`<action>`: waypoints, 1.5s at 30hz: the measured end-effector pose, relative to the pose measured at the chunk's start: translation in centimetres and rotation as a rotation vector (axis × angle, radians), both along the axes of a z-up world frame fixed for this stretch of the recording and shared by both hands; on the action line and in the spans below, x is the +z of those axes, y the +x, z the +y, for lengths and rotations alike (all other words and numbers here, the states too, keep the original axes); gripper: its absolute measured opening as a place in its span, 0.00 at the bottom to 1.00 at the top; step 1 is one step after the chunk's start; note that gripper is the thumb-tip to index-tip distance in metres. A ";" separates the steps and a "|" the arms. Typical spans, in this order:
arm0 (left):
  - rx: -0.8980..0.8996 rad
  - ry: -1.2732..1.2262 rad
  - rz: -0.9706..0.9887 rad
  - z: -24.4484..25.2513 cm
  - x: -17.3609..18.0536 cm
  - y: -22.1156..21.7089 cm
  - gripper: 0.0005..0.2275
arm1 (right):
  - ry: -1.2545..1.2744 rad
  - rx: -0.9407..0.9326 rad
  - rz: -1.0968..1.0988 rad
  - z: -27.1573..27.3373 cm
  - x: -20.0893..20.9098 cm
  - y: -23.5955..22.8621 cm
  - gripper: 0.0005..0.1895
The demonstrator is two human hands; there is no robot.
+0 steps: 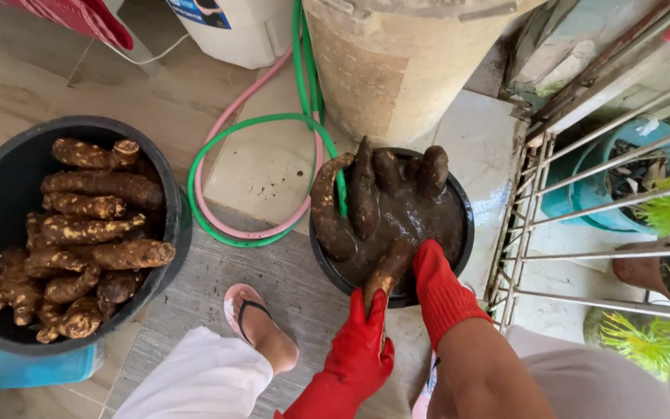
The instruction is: Washing and scrubbing large roots in a bucket of water to remove dirt.
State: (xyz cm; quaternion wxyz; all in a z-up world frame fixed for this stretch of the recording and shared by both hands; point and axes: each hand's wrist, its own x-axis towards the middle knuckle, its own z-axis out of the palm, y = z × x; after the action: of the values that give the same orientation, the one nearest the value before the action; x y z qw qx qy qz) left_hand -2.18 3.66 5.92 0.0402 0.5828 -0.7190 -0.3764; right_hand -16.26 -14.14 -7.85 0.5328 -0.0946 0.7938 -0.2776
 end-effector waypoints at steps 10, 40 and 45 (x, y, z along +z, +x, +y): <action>-0.011 0.036 -0.001 0.3 -1.0 -0.1 0.37 | -0.078 0.113 0.158 4.1 -0.9 -1.5 0.37; 0.023 0.037 -0.018 1.3 -0.4 -0.2 0.38 | 0.109 0.523 0.331 3.4 -3.3 -1.4 0.35; 0.040 0.013 0.035 0.7 -0.1 -0.2 0.37 | 0.337 1.065 0.557 2.4 -10.2 -2.4 0.36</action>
State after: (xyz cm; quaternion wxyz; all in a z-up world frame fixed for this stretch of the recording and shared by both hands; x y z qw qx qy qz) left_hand -2.40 4.39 5.86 0.0565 0.5909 -0.7039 -0.3901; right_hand -18.70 -11.74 -18.04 0.3787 -0.4607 0.7798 0.1903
